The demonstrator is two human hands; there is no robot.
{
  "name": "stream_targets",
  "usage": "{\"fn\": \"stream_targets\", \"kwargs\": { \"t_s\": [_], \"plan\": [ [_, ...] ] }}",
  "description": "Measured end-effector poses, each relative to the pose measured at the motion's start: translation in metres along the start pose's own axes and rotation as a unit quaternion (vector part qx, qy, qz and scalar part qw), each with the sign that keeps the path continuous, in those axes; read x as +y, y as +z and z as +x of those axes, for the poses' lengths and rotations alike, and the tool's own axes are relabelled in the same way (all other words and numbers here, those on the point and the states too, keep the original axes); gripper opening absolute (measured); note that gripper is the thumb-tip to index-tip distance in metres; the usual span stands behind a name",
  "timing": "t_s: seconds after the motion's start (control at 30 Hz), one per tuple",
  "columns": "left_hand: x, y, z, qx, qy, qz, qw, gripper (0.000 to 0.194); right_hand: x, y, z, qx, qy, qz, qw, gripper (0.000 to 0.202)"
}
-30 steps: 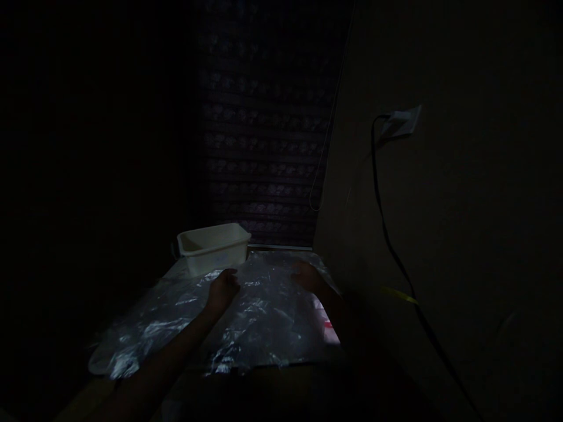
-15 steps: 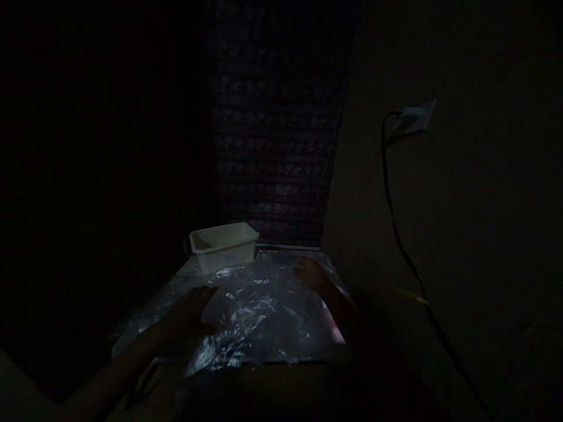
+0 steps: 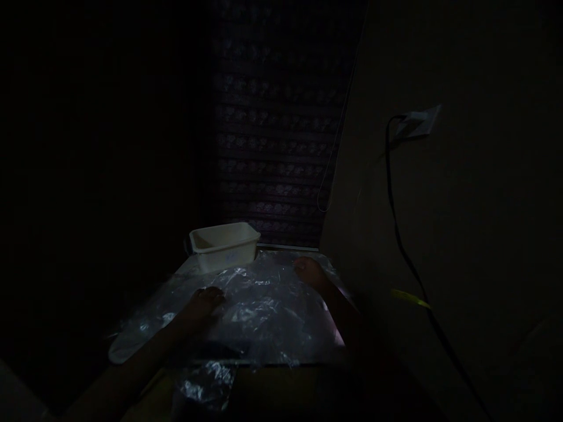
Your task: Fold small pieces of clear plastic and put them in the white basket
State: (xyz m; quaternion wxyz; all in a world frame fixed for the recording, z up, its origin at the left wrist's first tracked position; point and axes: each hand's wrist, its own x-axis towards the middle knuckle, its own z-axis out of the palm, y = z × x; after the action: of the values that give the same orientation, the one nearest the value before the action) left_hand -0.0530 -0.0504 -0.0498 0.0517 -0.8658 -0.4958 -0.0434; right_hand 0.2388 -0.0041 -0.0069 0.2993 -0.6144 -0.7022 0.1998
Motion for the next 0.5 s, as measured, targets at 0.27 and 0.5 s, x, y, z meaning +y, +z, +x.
{"fn": "stream_targets", "kwargs": {
  "t_s": [0.27, 0.5],
  "plan": [
    [0.005, 0.004, 0.019, 0.016, -0.008, 0.038, 0.999, 0.031, -0.039, 0.007, -0.031, 0.000, -0.125, -0.089, 0.988, 0.025],
    [0.010, 0.001, 0.018, 0.041, -0.032, 0.075, 0.996, 0.032, -0.086, 0.058, -0.095, -0.141, -0.450, -0.221, 0.854, 0.028]
  ]
}}
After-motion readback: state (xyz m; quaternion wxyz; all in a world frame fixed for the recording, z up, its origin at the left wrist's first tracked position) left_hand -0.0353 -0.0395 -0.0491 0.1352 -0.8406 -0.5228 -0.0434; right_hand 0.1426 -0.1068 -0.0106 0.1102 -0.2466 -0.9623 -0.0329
